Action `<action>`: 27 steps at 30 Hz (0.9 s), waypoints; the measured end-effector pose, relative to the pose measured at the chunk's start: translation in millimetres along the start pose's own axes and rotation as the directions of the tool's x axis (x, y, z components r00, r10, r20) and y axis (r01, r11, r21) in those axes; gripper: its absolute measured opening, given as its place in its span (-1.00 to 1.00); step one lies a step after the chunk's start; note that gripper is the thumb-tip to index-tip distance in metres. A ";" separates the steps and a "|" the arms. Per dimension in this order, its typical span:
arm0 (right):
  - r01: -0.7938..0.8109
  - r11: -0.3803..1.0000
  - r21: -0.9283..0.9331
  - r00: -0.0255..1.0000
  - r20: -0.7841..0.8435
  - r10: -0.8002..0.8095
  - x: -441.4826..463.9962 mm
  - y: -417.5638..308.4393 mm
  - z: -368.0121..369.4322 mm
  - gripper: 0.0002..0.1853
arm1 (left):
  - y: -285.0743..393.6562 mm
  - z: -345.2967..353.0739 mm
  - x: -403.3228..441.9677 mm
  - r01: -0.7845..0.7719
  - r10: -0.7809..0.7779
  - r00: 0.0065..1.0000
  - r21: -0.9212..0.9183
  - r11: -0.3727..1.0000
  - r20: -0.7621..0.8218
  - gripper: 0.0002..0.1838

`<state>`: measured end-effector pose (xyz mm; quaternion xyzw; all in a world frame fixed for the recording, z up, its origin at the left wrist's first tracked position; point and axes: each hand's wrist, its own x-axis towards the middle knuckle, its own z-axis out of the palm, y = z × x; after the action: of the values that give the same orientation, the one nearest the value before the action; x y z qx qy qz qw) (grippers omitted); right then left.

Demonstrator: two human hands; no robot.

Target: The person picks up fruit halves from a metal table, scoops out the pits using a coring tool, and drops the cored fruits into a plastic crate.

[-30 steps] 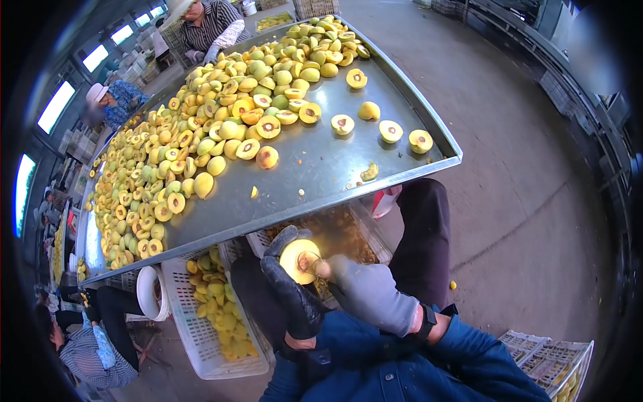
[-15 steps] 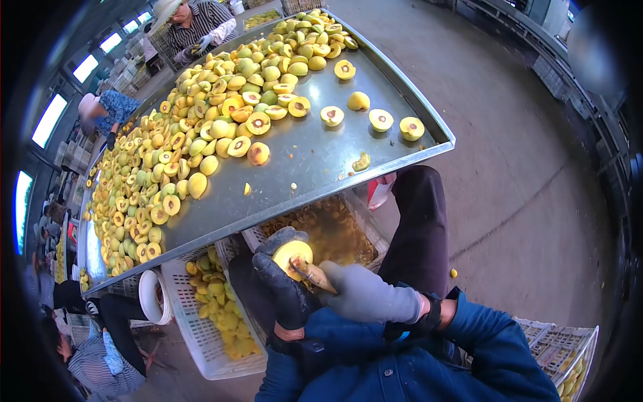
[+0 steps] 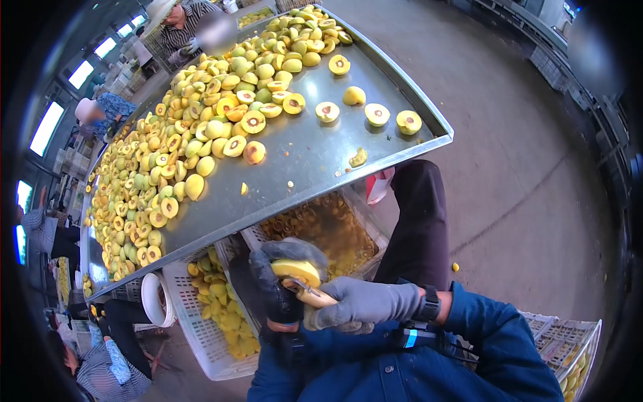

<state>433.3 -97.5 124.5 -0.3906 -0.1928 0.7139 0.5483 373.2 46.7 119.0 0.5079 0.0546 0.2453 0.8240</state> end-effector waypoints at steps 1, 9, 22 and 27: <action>-0.008 0.999 0.047 0.999 0.043 0.006 2.3 4.4 -3.3 -0.79 | 3.5 -1.2 3.0 0.083 -0.064 0.989 -0.144 0.986 0.133 -0.50; 0.121 0.607 -0.786 0.871 -0.209 -0.445 21.6 45.6 -79.8 -0.80 | -25.0 -34.6 4.8 -0.102 0.246 0.947 0.532 0.841 -0.207 -0.60; -0.290 0.260 -0.921 0.776 -0.385 -0.499 23.8 95.9 -117.0 -0.69 | 17.1 -251.5 -22.5 0.131 0.547 0.819 0.984 0.118 -0.175 -0.73; -0.246 0.303 -0.921 0.782 -0.373 -0.499 30.8 107.1 -123.8 -0.66 | 9.7 -173.4 86.0 -0.117 0.431 0.894 0.993 -0.036 0.121 -0.77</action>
<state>457.9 -122.4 -38.4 -0.8210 -0.4187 0.2452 0.3008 386.1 230.2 58.2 0.9005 0.1991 0.3528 0.1579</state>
